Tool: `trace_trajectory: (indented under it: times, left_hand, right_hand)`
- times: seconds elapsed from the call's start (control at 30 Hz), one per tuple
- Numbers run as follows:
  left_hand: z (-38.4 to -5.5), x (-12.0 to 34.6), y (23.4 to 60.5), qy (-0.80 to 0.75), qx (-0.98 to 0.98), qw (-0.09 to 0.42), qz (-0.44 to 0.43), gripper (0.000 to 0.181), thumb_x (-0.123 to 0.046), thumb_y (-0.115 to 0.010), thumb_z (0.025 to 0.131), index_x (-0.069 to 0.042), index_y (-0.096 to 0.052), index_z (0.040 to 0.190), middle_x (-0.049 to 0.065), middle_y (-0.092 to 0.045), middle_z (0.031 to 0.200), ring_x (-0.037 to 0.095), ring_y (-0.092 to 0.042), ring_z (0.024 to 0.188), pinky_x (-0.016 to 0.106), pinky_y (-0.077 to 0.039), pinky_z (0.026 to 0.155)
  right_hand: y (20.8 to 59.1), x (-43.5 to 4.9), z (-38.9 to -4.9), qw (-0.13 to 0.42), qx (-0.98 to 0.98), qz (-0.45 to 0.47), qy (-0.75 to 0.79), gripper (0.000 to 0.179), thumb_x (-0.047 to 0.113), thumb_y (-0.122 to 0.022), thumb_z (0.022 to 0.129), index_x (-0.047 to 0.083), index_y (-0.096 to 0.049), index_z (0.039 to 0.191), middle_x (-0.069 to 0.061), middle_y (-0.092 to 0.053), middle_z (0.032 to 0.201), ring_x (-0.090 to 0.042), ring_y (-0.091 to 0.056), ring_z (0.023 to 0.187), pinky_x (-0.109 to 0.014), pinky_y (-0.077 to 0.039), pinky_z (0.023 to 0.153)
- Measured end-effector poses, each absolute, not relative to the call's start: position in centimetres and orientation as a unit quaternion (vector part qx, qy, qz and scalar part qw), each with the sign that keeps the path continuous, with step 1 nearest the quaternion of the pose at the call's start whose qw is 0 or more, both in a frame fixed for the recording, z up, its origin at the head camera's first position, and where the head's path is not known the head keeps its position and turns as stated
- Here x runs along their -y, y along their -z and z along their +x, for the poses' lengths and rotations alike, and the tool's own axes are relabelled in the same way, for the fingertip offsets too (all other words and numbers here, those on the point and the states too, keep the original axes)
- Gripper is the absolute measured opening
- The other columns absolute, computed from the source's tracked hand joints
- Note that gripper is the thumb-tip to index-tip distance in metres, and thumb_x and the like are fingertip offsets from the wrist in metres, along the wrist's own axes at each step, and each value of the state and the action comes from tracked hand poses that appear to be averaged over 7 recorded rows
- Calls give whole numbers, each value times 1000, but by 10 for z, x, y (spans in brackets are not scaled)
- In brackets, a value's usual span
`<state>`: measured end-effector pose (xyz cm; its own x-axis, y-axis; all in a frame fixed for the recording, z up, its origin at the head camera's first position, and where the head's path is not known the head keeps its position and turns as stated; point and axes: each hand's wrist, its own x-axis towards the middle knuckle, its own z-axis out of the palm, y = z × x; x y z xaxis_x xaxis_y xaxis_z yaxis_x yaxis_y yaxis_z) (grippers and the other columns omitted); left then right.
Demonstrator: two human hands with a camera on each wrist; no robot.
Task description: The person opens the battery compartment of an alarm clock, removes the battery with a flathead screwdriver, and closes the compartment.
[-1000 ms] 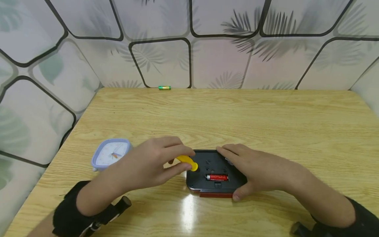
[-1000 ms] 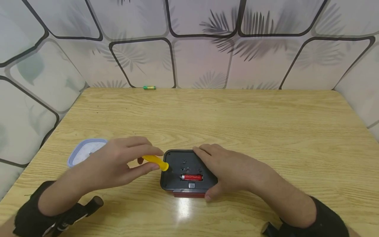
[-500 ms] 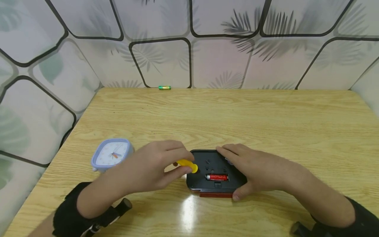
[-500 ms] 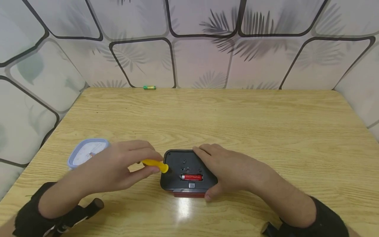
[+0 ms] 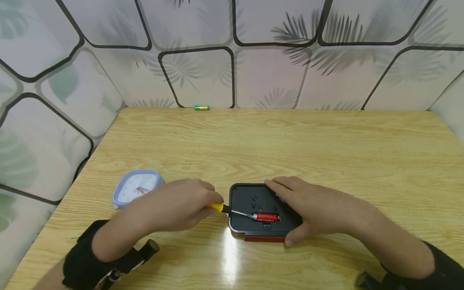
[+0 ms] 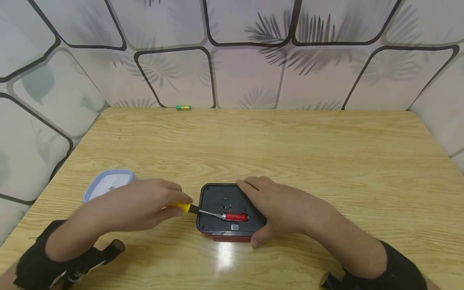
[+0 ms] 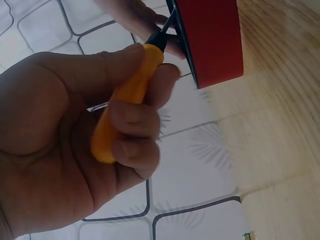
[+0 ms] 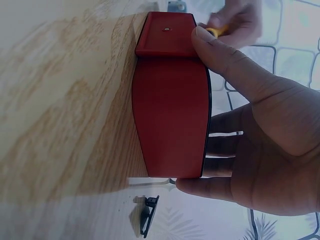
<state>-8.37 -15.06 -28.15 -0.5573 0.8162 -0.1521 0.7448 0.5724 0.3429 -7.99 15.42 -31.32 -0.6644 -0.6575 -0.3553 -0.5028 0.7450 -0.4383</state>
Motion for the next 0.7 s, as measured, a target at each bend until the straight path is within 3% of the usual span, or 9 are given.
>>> trace_trajectory:
  times: [0.2,0.37,0.5,0.7]
  left_hand:
    - [-83,147,285,-92,-881,216,412,8,-14,-67,95,-12,-68,102,-5,-66,87,3,-54,72,22,-49,64]
    - [-83,145,289,-85,-876,262,396,6,-11,-66,95,-12,-61,98,-7,-57,78,6,-51,67,23,-46,59]
    - [-82,144,290,-73,-878,252,401,12,-11,-69,92,-10,-66,104,-4,-65,84,7,-57,73,25,-50,63]
    - [-80,141,285,-80,-880,175,434,25,-18,-70,93,-10,-71,117,0,-74,96,6,-66,80,26,-56,70]
  right_hand:
    - [314,-155,-80,250,-899,-323,156,118,62,-82,69,15,-23,159,-4,-31,160,-27,-38,143,-50,-42,109]
    - [313,-154,-80,257,-899,-318,157,119,63,-82,68,16,-23,160,-4,-30,160,-28,-37,144,-51,-42,109]
    - [313,-154,-81,261,-899,-315,159,119,63,-82,68,16,-23,160,-3,-29,161,-28,-37,144,-51,-42,109]
    - [314,-154,-80,255,-899,-319,158,119,63,-82,68,15,-23,159,-3,-31,160,-28,-38,143,-50,-43,109]
